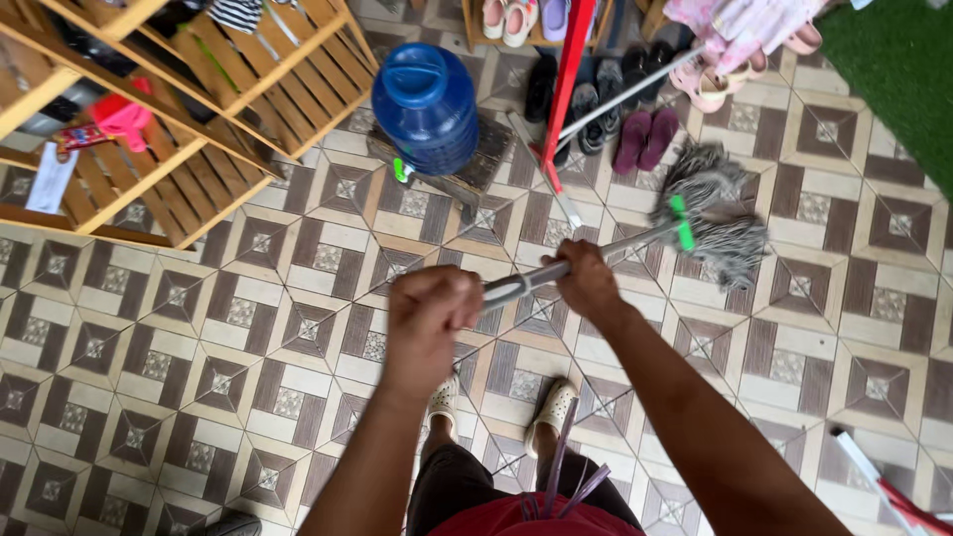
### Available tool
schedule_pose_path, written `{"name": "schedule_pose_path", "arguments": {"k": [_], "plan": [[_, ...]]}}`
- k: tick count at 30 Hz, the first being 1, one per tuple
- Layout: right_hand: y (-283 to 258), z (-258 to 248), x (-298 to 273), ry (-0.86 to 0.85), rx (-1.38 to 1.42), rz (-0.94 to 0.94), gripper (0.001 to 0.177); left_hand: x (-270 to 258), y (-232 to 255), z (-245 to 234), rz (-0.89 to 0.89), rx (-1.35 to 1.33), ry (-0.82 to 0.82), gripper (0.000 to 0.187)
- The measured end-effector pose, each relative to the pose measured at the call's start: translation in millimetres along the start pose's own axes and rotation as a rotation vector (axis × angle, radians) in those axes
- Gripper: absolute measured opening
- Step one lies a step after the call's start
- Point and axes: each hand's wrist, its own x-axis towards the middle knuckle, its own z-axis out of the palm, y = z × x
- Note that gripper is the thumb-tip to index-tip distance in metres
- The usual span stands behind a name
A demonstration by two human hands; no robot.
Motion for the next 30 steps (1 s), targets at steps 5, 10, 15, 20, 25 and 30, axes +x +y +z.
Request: {"name": "schedule_pose_path", "arguments": {"k": [5,10,15,20,25,30], "plan": [[-40,-27,-12,0.001,0.033,-0.070,0.026,11,56,20,0.150,0.041,0.030,0.043],[14,-72,-43,0.079,0.092,0.212,0.027,53,-3,75,-0.032,-0.038,-0.033,0.031],[110,-68,-106,0.215,0.026,0.545,0.034,64,-85,118,-0.309,-0.068,-0.200,0.048],[210,-29,-212,0.268,-0.072,0.682,0.034,20,-176,156,-0.644,-0.002,-0.297,0.042],[254,-33,-289,0.172,-0.078,0.973,0.036,-50,-234,184,-0.738,0.032,-0.525,0.044],[239,-19,-303,0.276,-0.035,0.909,0.028,-74,-207,175,-0.666,0.095,-0.619,0.047]]}}
